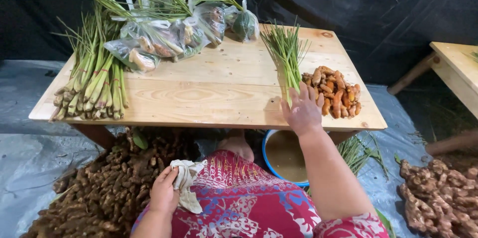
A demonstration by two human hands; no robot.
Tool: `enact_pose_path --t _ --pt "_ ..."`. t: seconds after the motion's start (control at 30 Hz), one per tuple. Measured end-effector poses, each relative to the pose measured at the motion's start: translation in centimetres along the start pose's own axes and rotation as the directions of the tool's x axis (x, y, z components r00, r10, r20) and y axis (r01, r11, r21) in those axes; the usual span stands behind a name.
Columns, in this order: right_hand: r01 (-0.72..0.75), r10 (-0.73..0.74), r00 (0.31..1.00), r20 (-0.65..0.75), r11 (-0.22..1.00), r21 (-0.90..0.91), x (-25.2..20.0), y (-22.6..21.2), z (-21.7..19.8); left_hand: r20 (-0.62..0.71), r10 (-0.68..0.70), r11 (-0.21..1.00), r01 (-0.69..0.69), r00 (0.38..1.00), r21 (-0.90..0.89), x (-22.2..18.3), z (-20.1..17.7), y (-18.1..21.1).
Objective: Cleaning individual lemongrass stalks by wiping them with a cloth and sorting them on a table.
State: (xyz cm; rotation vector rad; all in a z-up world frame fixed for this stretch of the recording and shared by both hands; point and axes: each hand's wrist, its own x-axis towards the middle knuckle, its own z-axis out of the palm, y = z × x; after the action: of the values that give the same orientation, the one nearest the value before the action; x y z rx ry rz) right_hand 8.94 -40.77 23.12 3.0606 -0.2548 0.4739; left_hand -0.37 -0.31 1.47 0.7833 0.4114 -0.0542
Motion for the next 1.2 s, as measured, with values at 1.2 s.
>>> enact_pose_path --t 1.2 --pt "-0.836 0.645 0.502 0.576 0.533 0.132 -33.3 22.7 22.6 0.399 -0.262 0.601 -0.175 0.879 0.780 -15.2 3.9 -3.4"
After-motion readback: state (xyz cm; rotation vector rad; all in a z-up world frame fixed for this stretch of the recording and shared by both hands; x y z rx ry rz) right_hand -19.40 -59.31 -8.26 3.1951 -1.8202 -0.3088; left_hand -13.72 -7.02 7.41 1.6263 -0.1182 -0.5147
